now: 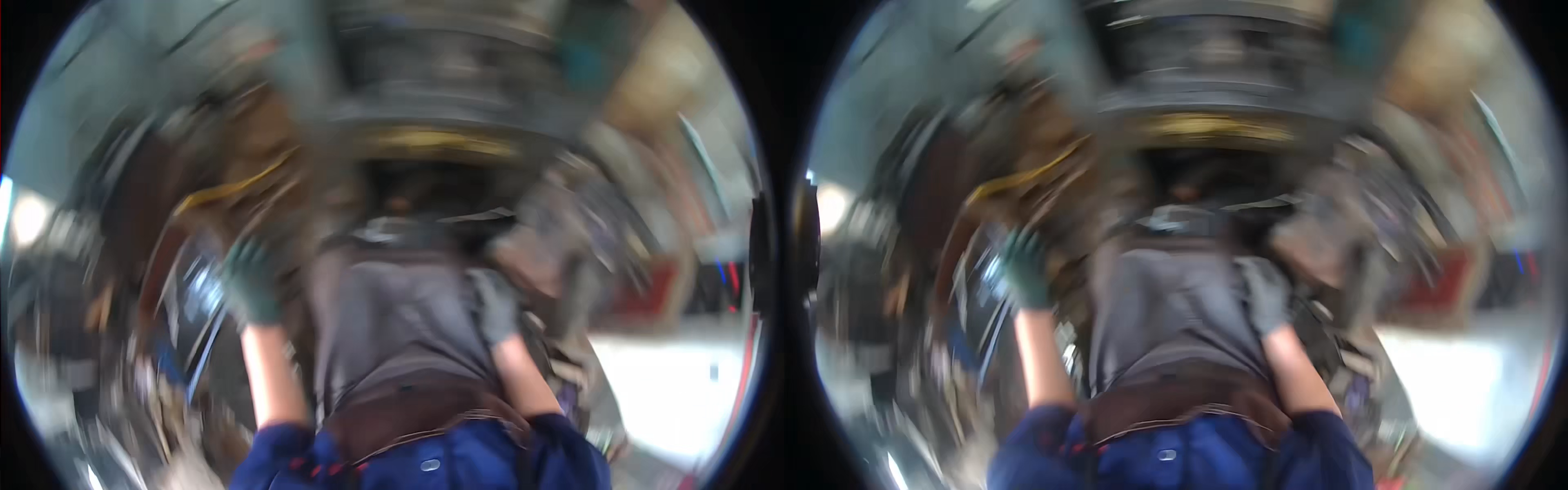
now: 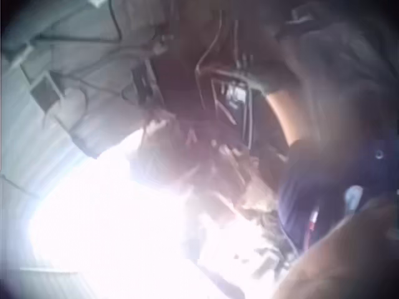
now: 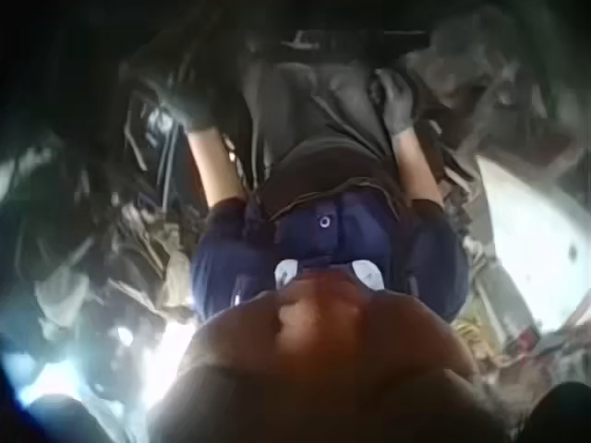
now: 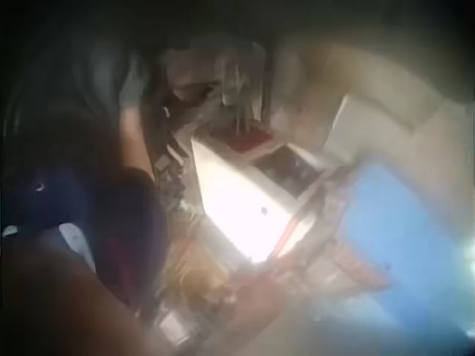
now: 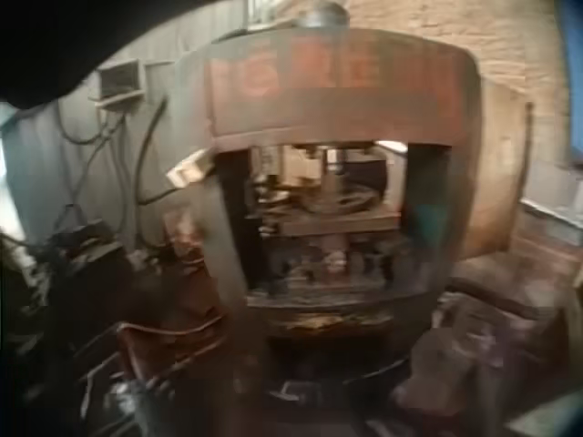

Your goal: The person repeatedly places heated metal pieces into a press machine to stamp them, cools metal pieces in a water basin, and gathers and stacks the stamped metal parts by hand.

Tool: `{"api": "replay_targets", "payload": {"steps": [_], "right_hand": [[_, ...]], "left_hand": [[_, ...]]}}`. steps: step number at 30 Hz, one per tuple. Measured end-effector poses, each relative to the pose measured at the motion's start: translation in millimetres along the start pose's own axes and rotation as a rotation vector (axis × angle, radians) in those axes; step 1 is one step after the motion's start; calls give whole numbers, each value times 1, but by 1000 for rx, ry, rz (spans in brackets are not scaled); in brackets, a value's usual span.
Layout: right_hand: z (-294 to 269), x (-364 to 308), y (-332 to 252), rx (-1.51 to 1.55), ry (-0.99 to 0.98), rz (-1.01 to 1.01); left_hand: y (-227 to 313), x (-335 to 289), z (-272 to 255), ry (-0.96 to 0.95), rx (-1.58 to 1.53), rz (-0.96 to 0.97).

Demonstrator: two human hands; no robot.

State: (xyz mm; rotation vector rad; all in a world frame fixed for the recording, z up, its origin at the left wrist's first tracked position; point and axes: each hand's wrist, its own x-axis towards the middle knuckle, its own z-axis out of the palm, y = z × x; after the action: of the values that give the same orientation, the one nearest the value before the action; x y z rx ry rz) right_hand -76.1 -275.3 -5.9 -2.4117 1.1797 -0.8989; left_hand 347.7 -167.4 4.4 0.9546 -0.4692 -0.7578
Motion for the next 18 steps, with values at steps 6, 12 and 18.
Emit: {"api": "replay_targets", "payload": {"steps": [6,12,18], "right_hand": [[-39,-36,31,1058,308,1008],[-91,-56,115,888,849,1174],[-108,-9,144,1006,773,1134]], "left_hand": [[-73,-71,89,-190,368,-290],[-89,-81,133,-582,1078,360],[-91,-81,147,-645,1305,544]]}}
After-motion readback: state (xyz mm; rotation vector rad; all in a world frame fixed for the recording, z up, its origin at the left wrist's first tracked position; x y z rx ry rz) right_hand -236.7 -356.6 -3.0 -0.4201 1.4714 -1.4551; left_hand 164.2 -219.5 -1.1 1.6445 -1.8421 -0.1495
